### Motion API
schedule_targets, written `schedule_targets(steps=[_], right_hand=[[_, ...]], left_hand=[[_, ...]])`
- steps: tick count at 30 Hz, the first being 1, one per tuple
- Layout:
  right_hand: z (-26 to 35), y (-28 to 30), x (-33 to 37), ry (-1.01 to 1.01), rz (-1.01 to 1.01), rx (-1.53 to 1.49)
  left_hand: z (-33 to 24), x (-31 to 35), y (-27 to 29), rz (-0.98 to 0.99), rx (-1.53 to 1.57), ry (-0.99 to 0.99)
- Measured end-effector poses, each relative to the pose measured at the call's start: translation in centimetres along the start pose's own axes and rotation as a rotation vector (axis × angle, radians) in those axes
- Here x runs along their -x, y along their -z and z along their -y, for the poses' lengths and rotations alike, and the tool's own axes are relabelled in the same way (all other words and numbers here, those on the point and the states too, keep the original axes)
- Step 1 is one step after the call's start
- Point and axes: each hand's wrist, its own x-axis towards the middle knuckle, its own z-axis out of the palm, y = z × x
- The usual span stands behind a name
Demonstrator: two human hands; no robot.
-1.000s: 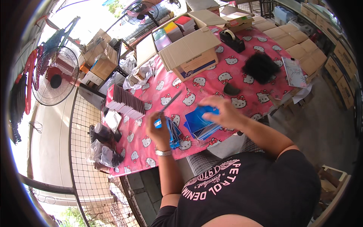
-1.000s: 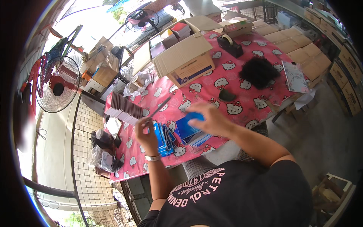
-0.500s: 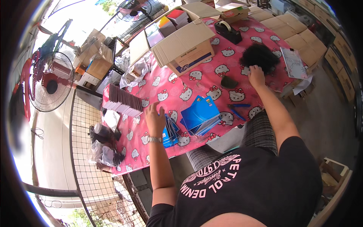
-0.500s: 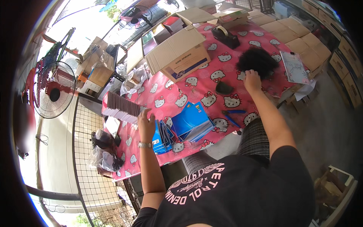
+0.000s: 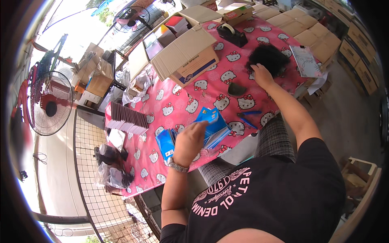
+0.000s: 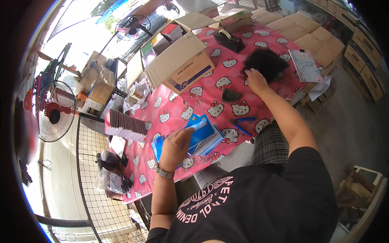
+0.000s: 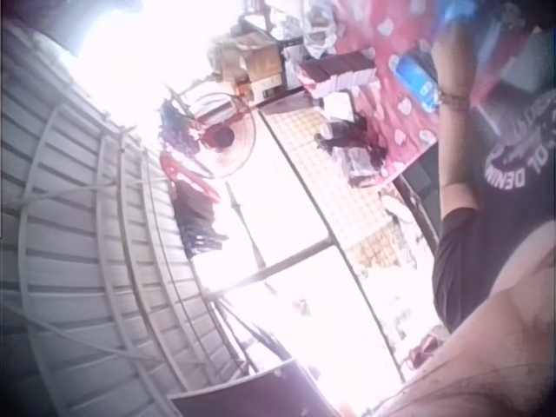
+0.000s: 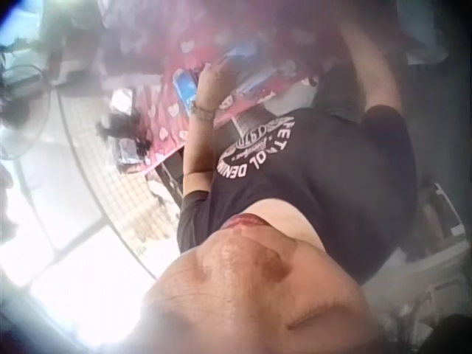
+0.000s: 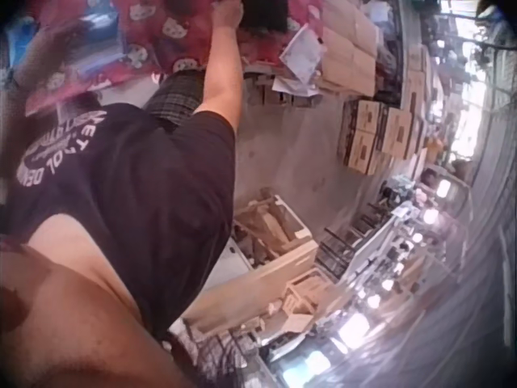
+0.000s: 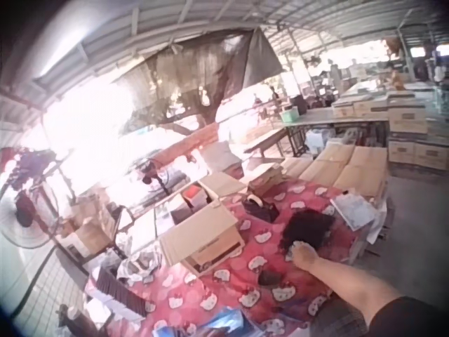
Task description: The person packs small blue notebooks into a larger box. The person picks up notebooks one by one, aligns them with a stack, and then places the gathered stack into the cardboard box on the table.
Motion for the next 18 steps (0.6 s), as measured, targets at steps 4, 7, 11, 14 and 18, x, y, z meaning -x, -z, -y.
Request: schedule_targets(steps=[4, 7, 11, 14, 18], right_hand=[[8.3, 5.5, -1.2, 0.109, 0.182, -0.643], [14.8, 8.6, 1.0, 0.202, 0.366, -0.958], [16.9, 10.6, 2.3, 0.391, 0.246, -0.885], [17.6, 11.3, 2.9, 0.373, 0.209, -0.890], [18.3, 12.6, 2.9, 0.488, 0.171, -0.724]], left_hand=[[1.0, -0.6, -0.3, -0.118, -0.181, 0.038], [1.0, -0.6, -1.8, -0.220, -0.251, 0.048], [0.1, -1.0, -2.3, -0.225, -0.254, 0.084], [0.2, -1.2, -2.0, -0.223, -0.237, 0.088], [0.3, -1.4, -1.7, -0.224, -0.222, 0.073]])
